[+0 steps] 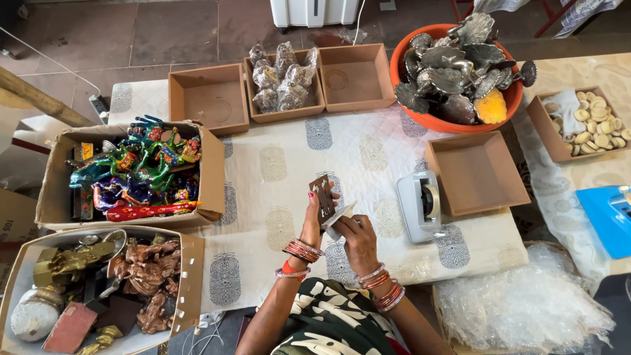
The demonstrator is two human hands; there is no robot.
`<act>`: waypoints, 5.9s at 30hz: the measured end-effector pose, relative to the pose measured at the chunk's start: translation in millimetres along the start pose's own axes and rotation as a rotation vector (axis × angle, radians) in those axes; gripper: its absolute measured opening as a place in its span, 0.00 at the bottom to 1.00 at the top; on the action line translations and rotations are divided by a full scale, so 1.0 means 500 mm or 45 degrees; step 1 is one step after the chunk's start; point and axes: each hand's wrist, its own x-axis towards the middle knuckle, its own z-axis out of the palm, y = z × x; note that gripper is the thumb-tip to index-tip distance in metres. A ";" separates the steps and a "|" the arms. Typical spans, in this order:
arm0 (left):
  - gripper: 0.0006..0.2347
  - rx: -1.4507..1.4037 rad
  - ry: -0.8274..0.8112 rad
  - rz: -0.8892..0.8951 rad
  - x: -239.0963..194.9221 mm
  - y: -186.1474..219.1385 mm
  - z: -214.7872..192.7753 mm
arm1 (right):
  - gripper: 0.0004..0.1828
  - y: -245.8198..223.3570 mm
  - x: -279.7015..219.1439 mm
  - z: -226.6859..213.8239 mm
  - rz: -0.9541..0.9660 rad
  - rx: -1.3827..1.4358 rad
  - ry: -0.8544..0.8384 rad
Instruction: The person wipes a small figurine and several other items with a cloth, then places them into boxes and onto the workspace.
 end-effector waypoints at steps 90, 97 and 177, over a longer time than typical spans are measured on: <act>0.14 -0.422 0.167 -0.149 0.062 -0.112 -0.063 | 0.15 0.081 0.007 0.065 1.072 2.055 0.058; 0.17 0.044 0.108 -0.007 0.015 -0.057 -0.032 | 0.15 0.057 0.057 0.051 1.116 1.841 0.038; 0.26 -0.617 -0.157 -0.301 0.014 -0.129 -0.069 | 0.21 0.061 0.111 0.102 0.317 0.562 0.187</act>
